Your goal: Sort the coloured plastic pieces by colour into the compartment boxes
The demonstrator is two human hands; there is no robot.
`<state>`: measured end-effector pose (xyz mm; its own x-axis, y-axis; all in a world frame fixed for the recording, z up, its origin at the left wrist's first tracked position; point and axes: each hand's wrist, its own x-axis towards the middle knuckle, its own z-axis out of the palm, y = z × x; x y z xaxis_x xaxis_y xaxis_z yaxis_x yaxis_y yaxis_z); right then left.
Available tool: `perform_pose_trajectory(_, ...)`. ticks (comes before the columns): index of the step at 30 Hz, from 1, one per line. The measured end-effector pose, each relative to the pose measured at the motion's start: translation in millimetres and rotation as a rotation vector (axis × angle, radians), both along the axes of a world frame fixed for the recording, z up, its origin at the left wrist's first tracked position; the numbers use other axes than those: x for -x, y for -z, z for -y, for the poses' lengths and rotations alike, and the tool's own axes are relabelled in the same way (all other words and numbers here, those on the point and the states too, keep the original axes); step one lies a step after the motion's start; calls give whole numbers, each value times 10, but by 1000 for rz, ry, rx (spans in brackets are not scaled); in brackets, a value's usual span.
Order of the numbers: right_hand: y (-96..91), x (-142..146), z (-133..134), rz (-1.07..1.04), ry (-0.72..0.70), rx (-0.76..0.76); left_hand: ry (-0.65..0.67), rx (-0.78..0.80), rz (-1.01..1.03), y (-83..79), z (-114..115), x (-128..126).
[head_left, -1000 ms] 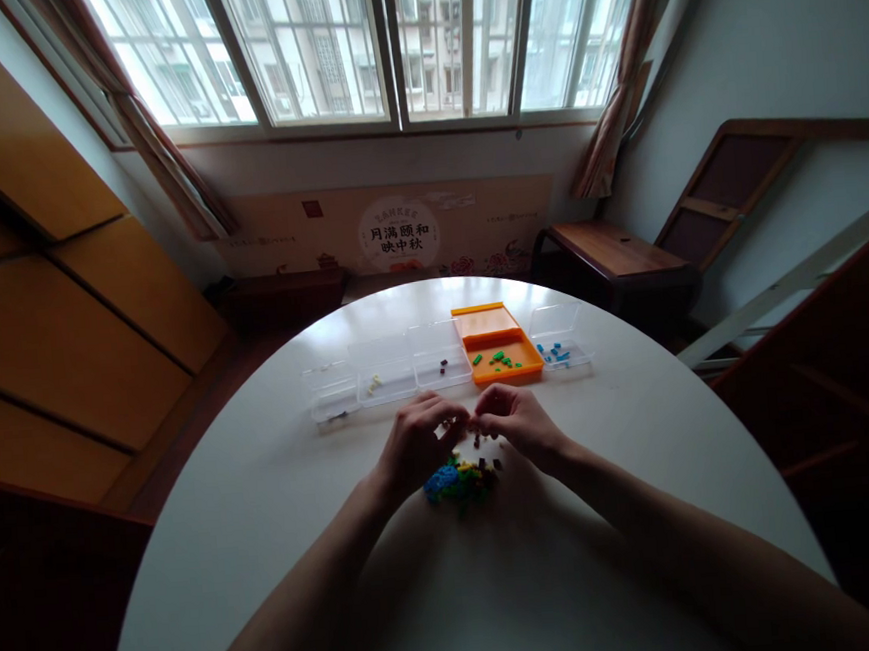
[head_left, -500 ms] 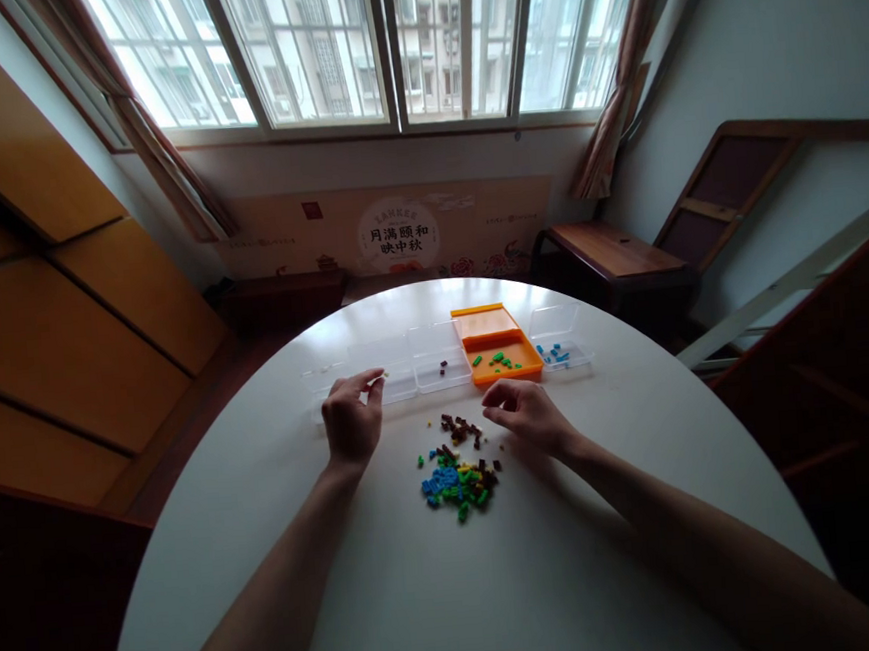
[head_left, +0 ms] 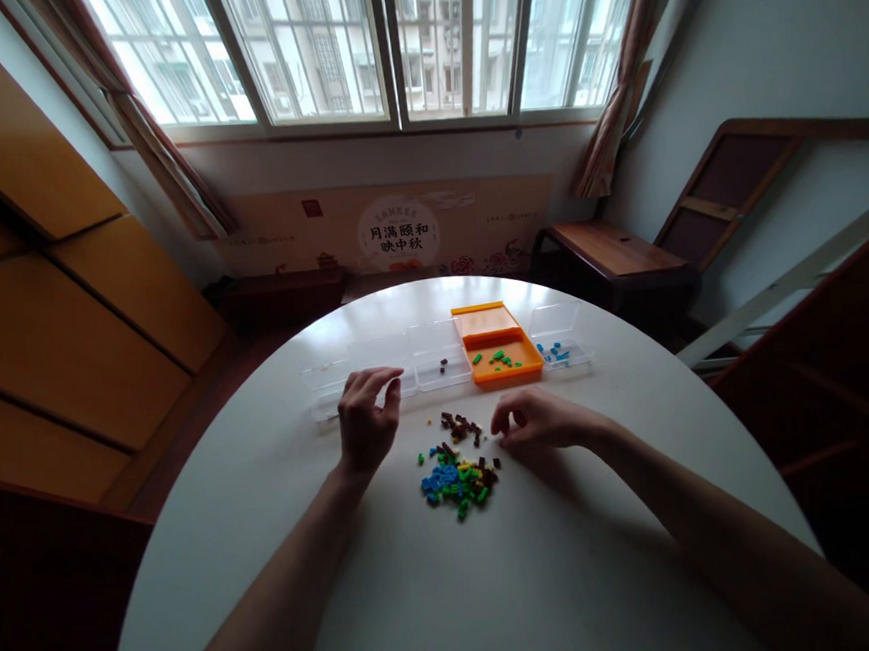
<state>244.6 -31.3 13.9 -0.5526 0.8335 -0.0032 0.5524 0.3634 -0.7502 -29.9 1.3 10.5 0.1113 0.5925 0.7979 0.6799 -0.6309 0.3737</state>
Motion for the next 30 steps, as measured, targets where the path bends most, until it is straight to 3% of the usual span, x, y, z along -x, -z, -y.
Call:
perform_pose_trajectory(9,-40,100,57,10,-44,-106,228,-70,-168,-25,101,-165)
perform_pose_trajectory(12,-11,176,57,-143,80,-82,317,-98,-284,-53,173,-239)
perform_pose_trajectory(15,34,281,67,-407,186,43,381,-99,-384,-85,253,-307)
perform_pose_trajectory(19,68,397,113,-626,192,235,415,-104,-432,-110,309,-352)
perform_pose_trajectory(30,79,454,155,-703,227,198,407,-99,-355,-82,271,-339)
